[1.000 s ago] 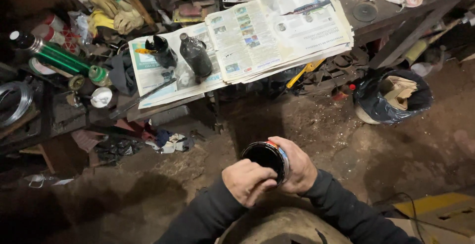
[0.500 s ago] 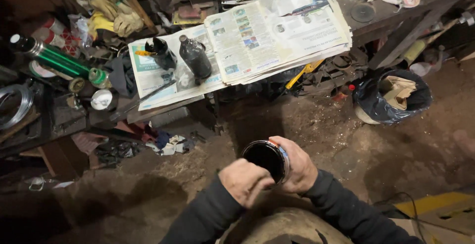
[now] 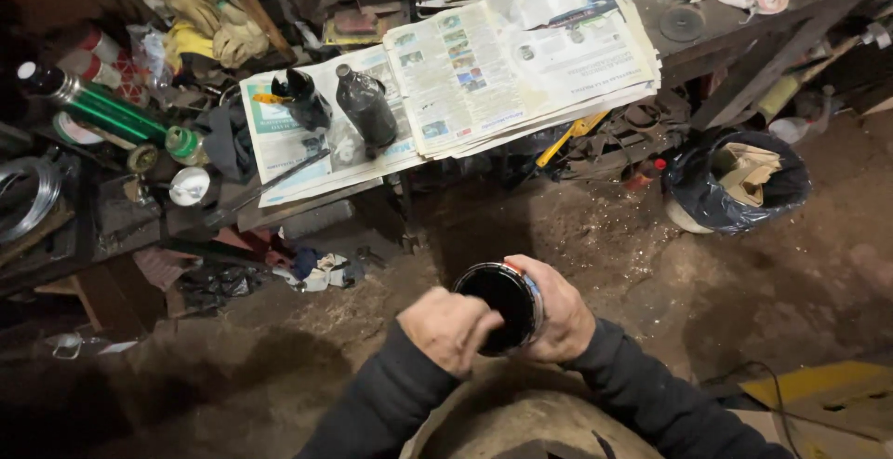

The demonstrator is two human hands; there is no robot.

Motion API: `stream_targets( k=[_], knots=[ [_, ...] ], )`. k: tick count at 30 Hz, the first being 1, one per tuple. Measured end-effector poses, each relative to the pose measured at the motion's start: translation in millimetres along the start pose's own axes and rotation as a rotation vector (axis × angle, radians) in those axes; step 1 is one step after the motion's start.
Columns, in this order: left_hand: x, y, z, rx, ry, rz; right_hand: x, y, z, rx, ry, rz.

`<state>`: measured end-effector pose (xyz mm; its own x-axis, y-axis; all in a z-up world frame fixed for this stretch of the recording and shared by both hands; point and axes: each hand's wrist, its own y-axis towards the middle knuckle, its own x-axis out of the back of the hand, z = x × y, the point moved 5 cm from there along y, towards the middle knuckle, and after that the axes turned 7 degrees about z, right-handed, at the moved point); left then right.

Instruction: Mixing black paint in a can using a stirring tool and adding liquid from a bottle.

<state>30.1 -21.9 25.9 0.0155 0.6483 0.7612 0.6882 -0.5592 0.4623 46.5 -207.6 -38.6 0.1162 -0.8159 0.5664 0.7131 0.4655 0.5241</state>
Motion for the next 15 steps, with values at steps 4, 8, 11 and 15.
stream_targets(
  k=[4, 8, 11, 15],
  knots=[
    [2.5, 5.0, -6.6, -0.056, -0.107, 0.010, 0.2, 0.4, 1.0, -0.015, -0.022, 0.023],
    [2.3, -0.4, 0.9, 0.011, 0.044, -0.048, -0.3, -0.9, -2.8, 0.006, -0.003, 0.016],
    [1.6, 2.5, -5.1, -0.050, -0.079, 0.029, -0.2, 1.2, 0.9, 0.004, -0.005, 0.005],
    [-4.3, -3.2, 0.7, -0.007, 0.004, -0.007, 0.9, 1.1, 2.4, -0.010, -0.006, 0.021]
  ],
)
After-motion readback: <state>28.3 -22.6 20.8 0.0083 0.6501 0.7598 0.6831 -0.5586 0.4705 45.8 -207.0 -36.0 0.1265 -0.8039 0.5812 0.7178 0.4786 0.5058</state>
